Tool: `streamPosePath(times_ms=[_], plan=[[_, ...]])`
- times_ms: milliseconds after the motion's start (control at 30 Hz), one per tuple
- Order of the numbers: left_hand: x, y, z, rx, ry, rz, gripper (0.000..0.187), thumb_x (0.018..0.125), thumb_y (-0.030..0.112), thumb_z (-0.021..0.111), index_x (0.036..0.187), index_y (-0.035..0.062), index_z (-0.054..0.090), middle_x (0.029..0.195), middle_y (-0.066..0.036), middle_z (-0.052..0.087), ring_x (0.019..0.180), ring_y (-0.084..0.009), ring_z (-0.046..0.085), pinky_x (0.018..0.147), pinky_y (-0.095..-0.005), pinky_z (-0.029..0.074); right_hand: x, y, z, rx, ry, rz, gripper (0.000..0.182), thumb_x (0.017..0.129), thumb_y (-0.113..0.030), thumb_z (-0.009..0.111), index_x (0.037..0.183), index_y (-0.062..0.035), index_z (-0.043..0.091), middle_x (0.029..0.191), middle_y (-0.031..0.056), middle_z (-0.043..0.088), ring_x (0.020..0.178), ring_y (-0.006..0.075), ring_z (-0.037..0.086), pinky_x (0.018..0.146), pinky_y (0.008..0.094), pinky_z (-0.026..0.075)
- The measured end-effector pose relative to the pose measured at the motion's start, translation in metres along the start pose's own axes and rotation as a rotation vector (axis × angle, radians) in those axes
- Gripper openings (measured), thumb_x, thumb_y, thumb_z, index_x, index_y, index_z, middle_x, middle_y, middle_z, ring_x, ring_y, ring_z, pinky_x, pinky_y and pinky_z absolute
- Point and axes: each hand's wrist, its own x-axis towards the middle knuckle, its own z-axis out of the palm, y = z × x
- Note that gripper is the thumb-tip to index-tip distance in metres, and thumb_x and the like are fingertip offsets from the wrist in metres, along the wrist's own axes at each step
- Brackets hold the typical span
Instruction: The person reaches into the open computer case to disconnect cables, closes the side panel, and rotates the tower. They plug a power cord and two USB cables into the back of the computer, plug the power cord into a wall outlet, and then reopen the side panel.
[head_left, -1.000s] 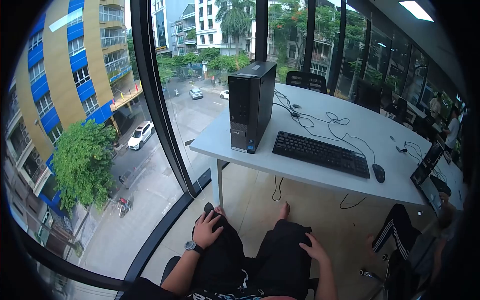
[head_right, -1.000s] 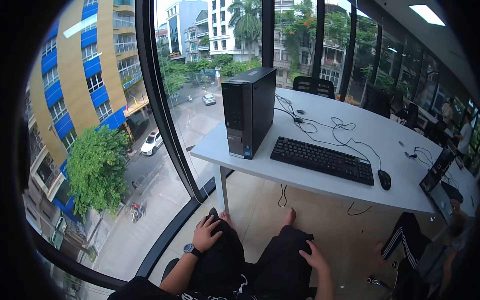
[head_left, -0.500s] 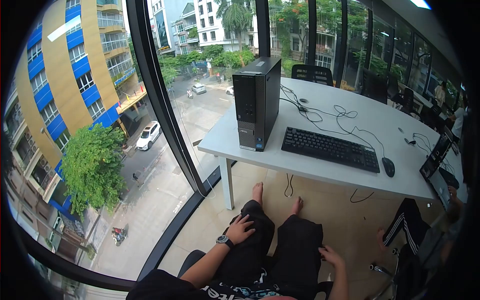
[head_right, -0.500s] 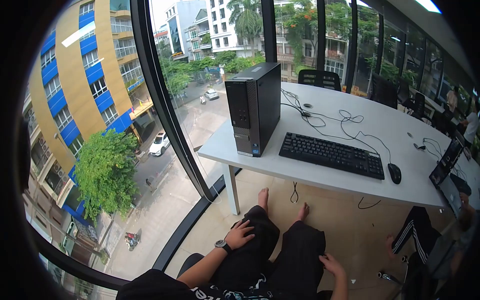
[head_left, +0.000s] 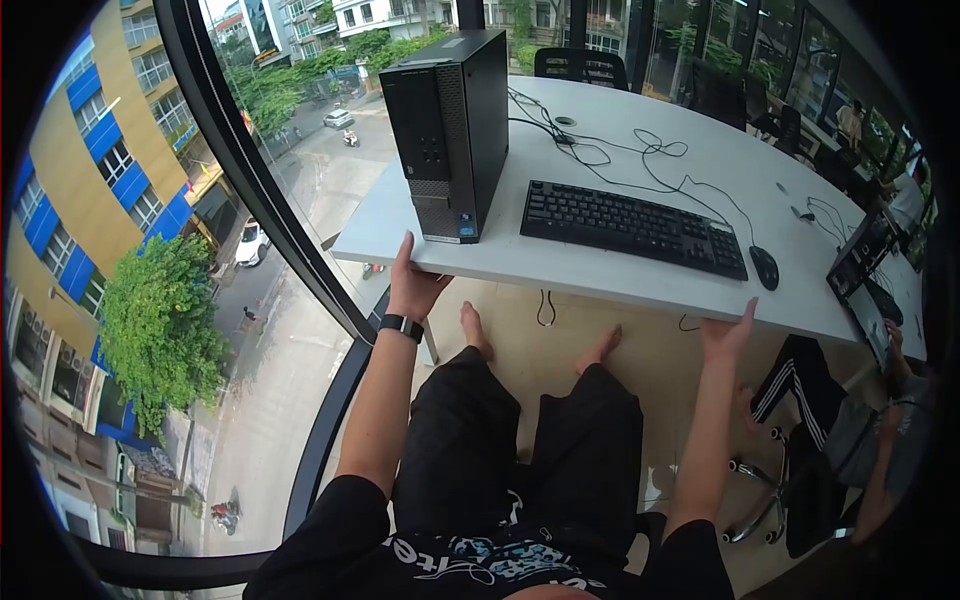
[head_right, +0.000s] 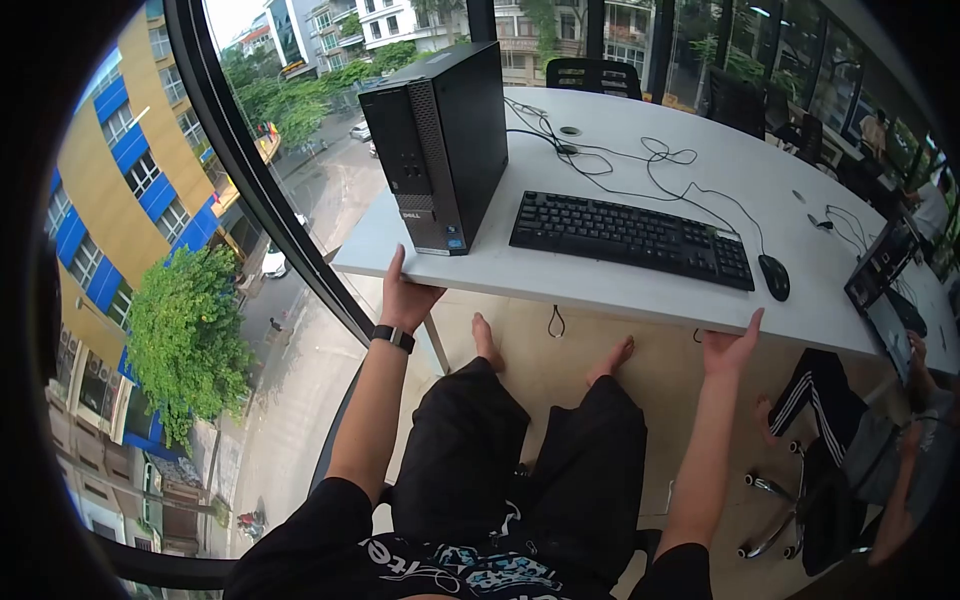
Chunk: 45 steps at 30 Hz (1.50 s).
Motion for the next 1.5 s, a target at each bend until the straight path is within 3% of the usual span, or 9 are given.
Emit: streamPosePath(times_ms=[33,67,133,200,300,367,500,1500], plan=[[0.006,-0.005,-0.002,0.133,0.08,0.054,0.057,0.097,0.047,0.057,0.133,0.0027,0.055,0.135,-0.015,0.059,0.129,-0.0288,0.054,0.112,-0.0495,0.04,0.009,0.009,0.009,-0.102,-0.016,-0.091,0.066,0.091,-0.057,0.065,0.132,-0.0061,0.054,0.12,0.0126,0.064,0.105,0.0278,0.065,0.081,0.0414,0.055],[0.012,-0.004,-0.008,0.135,0.078,0.058,0.057,0.097,0.047,0.057,0.133,0.0027,0.055,0.135,-0.015,0.059,0.129,-0.0288,0.054,0.112,-0.0495,0.04,0.018,0.012,0.007,-0.098,-0.019,-0.091,0.066,0.091,-0.057,0.065,0.132,-0.0061,0.054,0.12,0.0126,0.064,0.105,0.0278,0.065,0.081,0.0414,0.055],[0.016,-0.002,-0.021,0.274,0.005,0.04,0.057,0.094,0.042,0.059,0.131,-0.0008,0.055,0.131,-0.016,0.061,0.124,-0.0297,0.057,0.108,-0.0482,0.044,0.029,0.011,-0.013,-0.301,0.056,-0.069,0.053,0.091,-0.053,0.061,0.123,-0.0106,0.058,0.104,0.0069,0.068,0.086,0.0232,0.068,0.062,0.0377,0.051],[0.007,0.0,-0.013,0.322,0.032,0.079,0.06,0.092,0.042,0.059,0.13,-0.0036,0.055,0.128,-0.018,0.062,0.12,-0.0301,0.06,0.104,-0.0463,0.047,0.03,0.009,-0.022,-0.417,0.109,-0.115,0.052,0.092,-0.056,0.057,0.117,-0.0111,0.059,0.1,0.0063,0.067,0.084,0.0218,0.066,0.063,0.0355,0.049],[-0.001,0.003,-0.007,0.314,0.02,0.04,0.06,0.093,0.043,0.058,0.13,-0.0036,0.054,0.127,-0.017,0.062,0.118,-0.0293,0.06,0.103,-0.0449,0.047,0.028,-0.001,-0.035,-0.445,-0.052,-0.056,0.054,0.092,-0.058,0.057,0.115,-0.0098,0.059,0.096,0.0067,0.067,0.081,0.0217,0.065,0.065,0.0348,0.048],[0.0,0.006,-0.01,0.394,0.0,0.0,0.06,0.093,0.044,0.057,0.13,-0.0027,0.054,0.125,-0.017,0.063,0.114,-0.0286,0.061,0.1,-0.0433,0.049,0.029,-0.005,-0.037,-0.48,-0.122,0.033,0.056,0.089,-0.057,0.061,0.123,-0.0129,0.057,0.104,0.0038,0.065,0.087,0.0213,0.061,0.073,0.0363,0.043],[0.003,0.002,-0.013,0.337,0.012,0.02,0.06,0.094,0.046,0.056,0.13,-0.0023,0.054,0.124,-0.017,0.064,0.11,-0.0278,0.063,0.097,-0.042,0.05,0.029,-0.004,-0.036,-0.478,-0.142,0.028,0.057,0.089,-0.058,0.06,0.123,-0.0126,0.057,0.103,0.0041,0.065,0.086,0.0218,0.062,0.074,0.0365,0.044],[0.002,0.002,-0.013,0.413,-0.021,0.054,0.062,0.096,0.05,0.052,0.13,-0.0021,0.056,0.123,-0.015,0.065,0.106,-0.025,0.063,0.097,-0.0394,0.05,0.026,-0.004,-0.036,-0.497,-0.124,0.008,0.061,0.086,-0.059,0.063,0.126,-0.0126,0.056,0.11,0.0054,0.063,0.091,0.0238,0.061,0.078,0.0365,0.043]])
